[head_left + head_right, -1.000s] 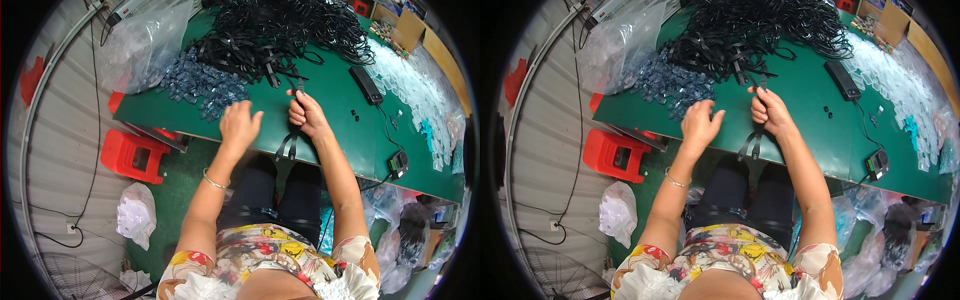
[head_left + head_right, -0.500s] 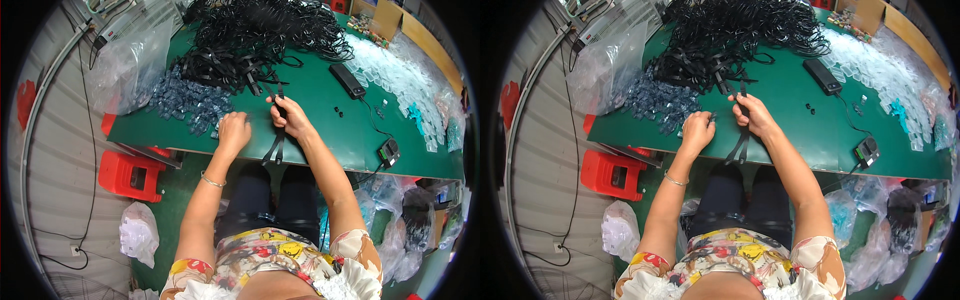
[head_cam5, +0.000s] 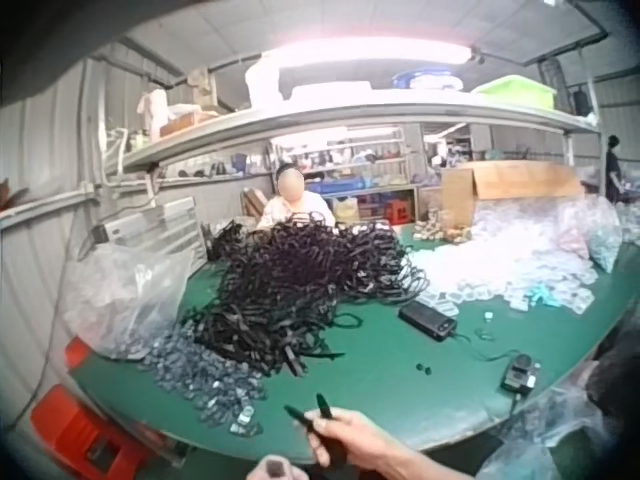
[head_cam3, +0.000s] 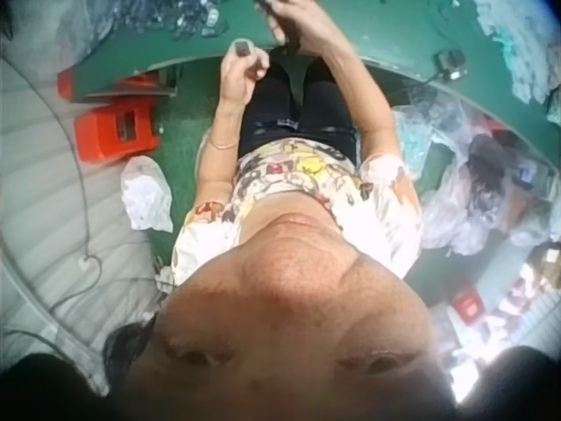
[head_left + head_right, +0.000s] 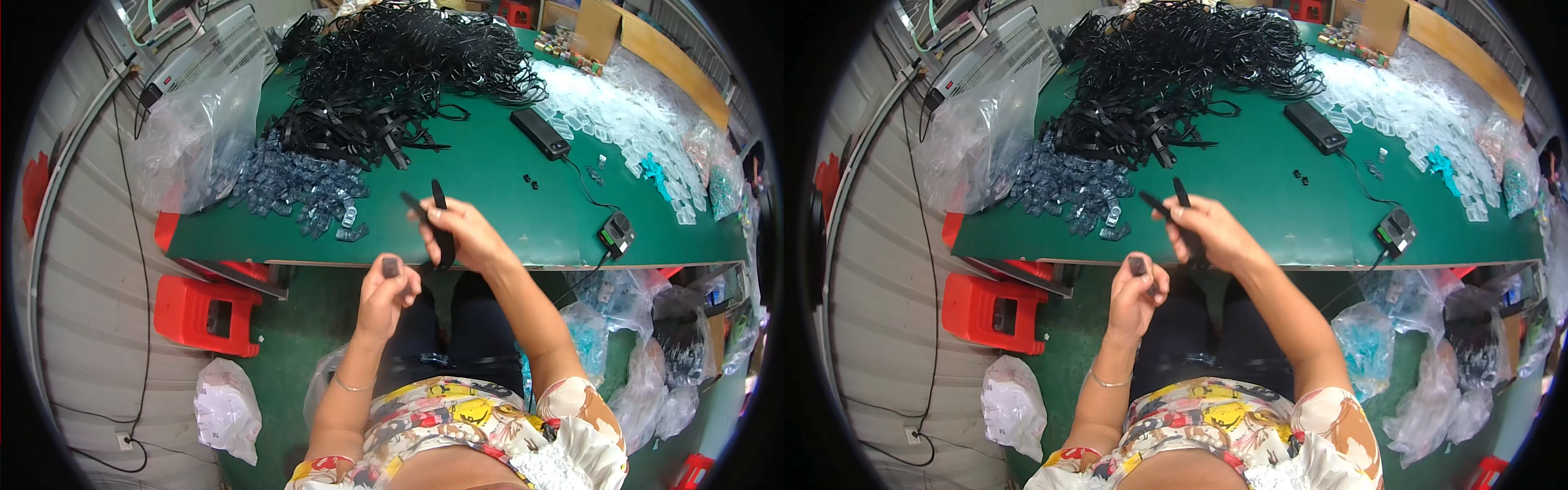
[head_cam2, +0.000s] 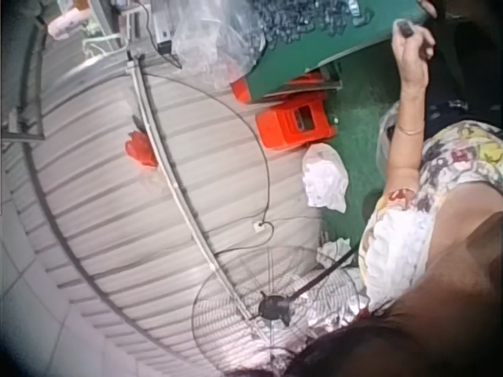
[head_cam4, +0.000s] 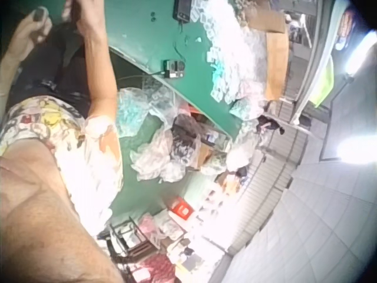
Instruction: The person assembles small black plastic components onto straps by hand at a workstation.
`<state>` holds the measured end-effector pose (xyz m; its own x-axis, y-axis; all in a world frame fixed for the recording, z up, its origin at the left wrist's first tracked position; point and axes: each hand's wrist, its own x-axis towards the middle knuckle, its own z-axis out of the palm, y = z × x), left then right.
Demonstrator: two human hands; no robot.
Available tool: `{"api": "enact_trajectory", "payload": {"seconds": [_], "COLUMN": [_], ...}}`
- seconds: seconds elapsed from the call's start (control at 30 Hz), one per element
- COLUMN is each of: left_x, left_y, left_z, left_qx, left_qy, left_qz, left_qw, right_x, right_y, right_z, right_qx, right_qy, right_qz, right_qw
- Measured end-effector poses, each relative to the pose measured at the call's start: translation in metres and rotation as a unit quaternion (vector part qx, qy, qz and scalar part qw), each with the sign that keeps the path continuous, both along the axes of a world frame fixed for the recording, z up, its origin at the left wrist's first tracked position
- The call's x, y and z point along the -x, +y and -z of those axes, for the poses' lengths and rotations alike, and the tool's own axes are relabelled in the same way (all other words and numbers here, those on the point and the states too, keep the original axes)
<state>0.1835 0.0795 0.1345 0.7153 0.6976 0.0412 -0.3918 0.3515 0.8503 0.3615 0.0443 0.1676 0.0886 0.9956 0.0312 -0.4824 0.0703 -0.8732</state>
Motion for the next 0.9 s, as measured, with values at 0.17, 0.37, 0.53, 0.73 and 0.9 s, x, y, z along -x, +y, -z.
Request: {"api": "enact_trajectory", "payload": {"seconds": [0.17,0.37,0.53,0.73,0.9], "left_x": [0.01,0.025,0.024,0.025,0.025], "left_y": [-0.03,-0.031,-0.037,-0.039,-0.038], "left_z": [0.005,0.015,0.005,0.01,0.009], "left_qx": [0.083,0.135,0.081,0.079,0.052], "left_qy": [0.018,-0.044,-0.009,-0.015,-0.021], "left_qz": [-0.016,0.077,0.044,0.013,-0.014], "left_qw": [0.996,0.987,0.996,0.997,0.998], "right_x": [0.034,0.053,0.065,0.065,0.066], "right_y": [-0.044,-0.072,-0.076,-0.08,-0.081], "right_z": [0.027,0.034,0.033,0.042,0.041], "right_qx": [0.005,-0.009,-0.07,-0.08,-0.061], "right_qy": [-0.004,-0.069,-0.169,-0.253,-0.288], "right_qz": [0.007,0.073,0.134,0.169,0.164], "right_qw": [1.0,0.995,0.974,0.949,0.941]}}
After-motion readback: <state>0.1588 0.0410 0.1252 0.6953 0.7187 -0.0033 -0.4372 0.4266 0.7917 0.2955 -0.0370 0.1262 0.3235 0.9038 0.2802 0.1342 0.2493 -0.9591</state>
